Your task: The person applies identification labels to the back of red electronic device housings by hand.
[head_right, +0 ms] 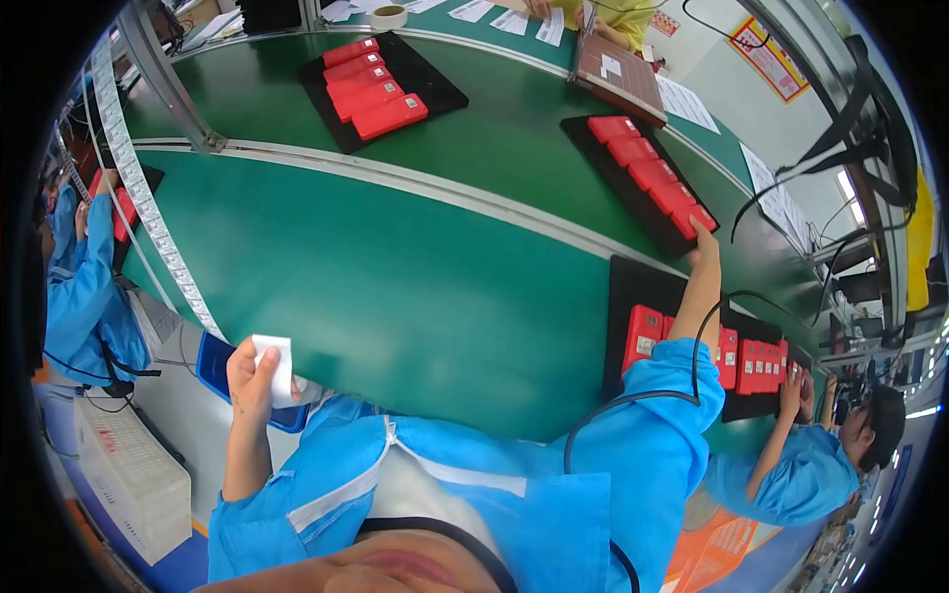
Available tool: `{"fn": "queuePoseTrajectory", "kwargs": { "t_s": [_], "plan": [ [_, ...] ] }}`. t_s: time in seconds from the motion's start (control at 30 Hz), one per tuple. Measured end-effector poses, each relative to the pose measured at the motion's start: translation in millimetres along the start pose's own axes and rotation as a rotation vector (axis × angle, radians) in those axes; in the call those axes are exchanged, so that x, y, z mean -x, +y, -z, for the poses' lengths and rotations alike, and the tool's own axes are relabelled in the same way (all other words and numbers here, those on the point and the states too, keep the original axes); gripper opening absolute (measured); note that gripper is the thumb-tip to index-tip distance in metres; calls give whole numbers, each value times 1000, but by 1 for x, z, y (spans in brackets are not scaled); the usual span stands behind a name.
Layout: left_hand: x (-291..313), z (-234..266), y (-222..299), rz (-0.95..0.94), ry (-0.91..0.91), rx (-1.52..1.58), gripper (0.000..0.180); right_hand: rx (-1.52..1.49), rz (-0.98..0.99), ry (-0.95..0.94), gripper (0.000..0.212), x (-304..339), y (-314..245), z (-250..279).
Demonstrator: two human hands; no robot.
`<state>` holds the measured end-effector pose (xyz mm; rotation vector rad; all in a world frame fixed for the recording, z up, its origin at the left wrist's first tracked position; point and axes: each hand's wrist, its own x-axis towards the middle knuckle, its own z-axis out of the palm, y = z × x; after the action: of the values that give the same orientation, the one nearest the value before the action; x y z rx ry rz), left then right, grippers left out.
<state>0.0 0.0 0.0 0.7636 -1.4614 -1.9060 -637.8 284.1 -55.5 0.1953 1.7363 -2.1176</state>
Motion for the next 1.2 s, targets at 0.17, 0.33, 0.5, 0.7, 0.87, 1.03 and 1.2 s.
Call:
{"fn": "queuePoseTrajectory", "kwargs": {
  "t_s": [0.17, 0.33, 0.5, 0.7, 0.87, 1.03, 1.2],
  "plan": [
    [-17, 9, -7, 62, -120, 72, 21, -33, 100, 106, 40, 80, 5, -33],
    [-8, 17, -33, 164, -123, 146, 19, 165, 57, -134, 35, 192, 25, -40],
    [-10, 13, -53, -93, 215, 140, 22, 246, -4, -243, 45, 319, 89, -70],
    [-27, 32, -50, -168, 231, 42, 28, 407, 294, -451, 70, 377, 171, -117],
    [-42, 57, -43, -151, 64, -267, 24, 1104, 804, -160, 46, 383, 183, -131],
    [-28, 51, -50, 65, -125, -164, 22, 1162, 735, -140, 45, 358, 179, -126],
    [-20, 48, -47, -102, -25, -149, 22, 1250, 863, -127, 45, 356, 160, -129]
  ]
}}
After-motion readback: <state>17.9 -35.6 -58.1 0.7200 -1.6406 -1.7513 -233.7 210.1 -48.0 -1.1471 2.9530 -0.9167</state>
